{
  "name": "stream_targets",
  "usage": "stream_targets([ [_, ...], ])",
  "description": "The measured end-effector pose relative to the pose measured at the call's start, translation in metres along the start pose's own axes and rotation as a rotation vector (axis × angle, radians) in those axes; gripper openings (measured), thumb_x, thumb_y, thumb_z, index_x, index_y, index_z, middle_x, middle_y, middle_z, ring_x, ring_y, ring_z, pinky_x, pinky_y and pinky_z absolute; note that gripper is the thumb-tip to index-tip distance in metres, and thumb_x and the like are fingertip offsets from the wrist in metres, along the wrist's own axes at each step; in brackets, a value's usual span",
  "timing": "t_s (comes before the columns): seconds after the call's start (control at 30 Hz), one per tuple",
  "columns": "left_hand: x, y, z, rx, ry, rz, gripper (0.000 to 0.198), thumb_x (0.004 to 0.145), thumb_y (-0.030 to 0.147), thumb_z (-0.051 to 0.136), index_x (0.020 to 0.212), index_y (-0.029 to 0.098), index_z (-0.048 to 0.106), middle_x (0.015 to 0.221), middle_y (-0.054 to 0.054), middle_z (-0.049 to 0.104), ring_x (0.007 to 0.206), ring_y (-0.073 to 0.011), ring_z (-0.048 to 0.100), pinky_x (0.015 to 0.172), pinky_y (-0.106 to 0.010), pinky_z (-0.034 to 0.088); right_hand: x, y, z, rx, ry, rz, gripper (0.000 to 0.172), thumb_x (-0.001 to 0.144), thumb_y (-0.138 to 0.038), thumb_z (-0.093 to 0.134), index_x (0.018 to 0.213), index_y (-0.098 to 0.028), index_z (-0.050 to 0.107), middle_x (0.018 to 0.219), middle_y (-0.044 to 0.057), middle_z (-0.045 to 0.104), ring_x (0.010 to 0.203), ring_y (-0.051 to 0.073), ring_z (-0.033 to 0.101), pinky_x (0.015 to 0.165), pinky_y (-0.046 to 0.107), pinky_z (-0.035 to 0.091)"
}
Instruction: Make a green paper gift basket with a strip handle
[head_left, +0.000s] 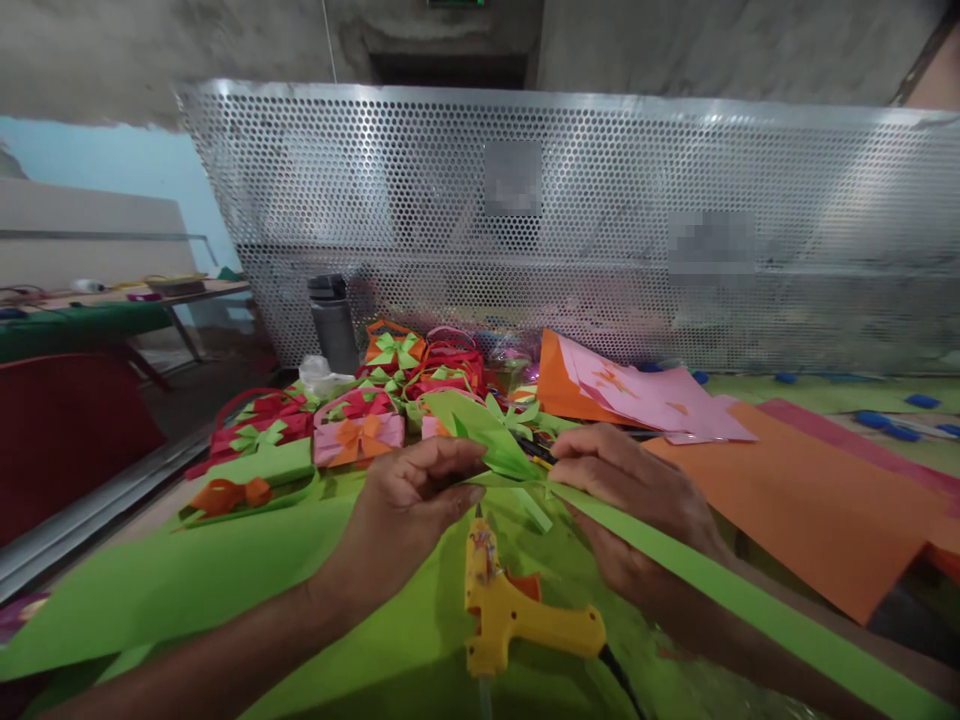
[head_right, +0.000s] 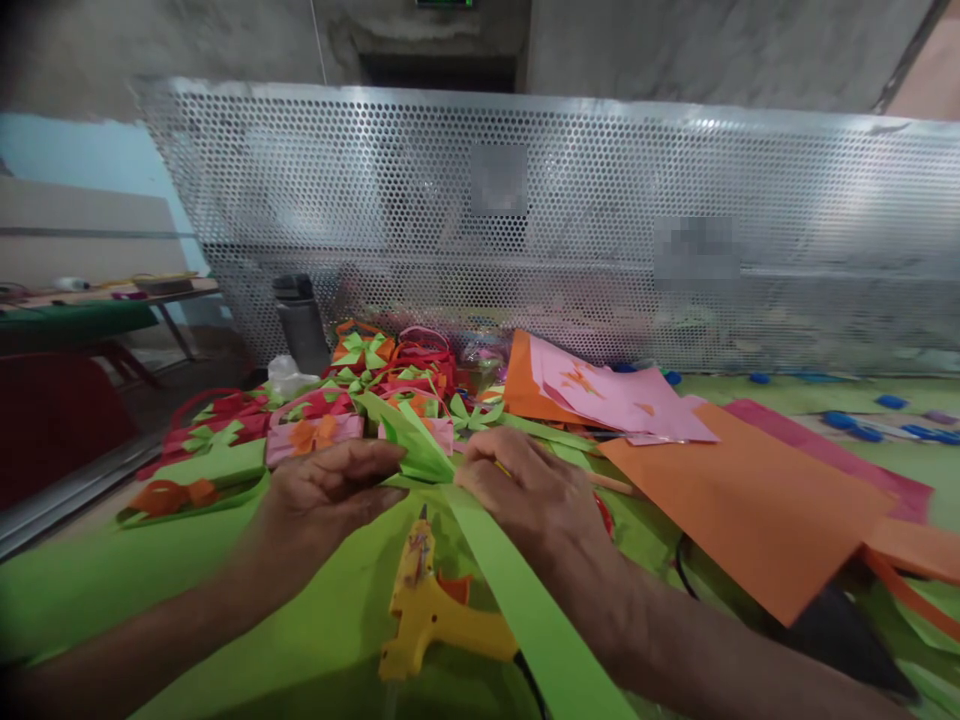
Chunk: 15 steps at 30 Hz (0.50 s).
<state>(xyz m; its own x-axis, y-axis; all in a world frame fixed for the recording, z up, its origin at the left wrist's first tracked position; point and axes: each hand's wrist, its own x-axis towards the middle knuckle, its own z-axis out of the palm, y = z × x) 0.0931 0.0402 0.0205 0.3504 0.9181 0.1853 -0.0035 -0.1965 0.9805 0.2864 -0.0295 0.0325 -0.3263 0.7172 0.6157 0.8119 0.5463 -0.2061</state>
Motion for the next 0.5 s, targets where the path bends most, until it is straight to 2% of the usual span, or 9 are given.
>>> stream_targets([
  [0.27,-0.0009,0.0009,0.0004,0.026,0.017,-0.012,0.025,0.061,0.013,0.07,0.085,0.018,0.065,0.083,-0.001,0.071,0.08,-0.0169,0.066,0.07,-0.025,0.053,0.0013,0.0008,0.0001,-0.006,0.008,-0.005,0.021,0.083,-0.008,0.044,0.092,-0.023,0.054,0.099,0.003,0.054,0.087,0.016,0.054,0.069,0.029,0.042],
  [0.5,-0.0013,0.0014,0.0016,-0.037,0.0,-0.027,0.024,0.061,0.011,0.07,0.083,0.019,0.065,0.082,0.0,0.07,0.079,-0.0137,0.065,0.069,-0.021,0.052,0.0004,0.0,0.0025,0.031,0.048,-0.004,0.015,0.083,-0.012,0.047,0.088,-0.023,0.055,0.099,0.004,0.056,0.087,0.017,0.055,0.07,0.031,0.043],
])
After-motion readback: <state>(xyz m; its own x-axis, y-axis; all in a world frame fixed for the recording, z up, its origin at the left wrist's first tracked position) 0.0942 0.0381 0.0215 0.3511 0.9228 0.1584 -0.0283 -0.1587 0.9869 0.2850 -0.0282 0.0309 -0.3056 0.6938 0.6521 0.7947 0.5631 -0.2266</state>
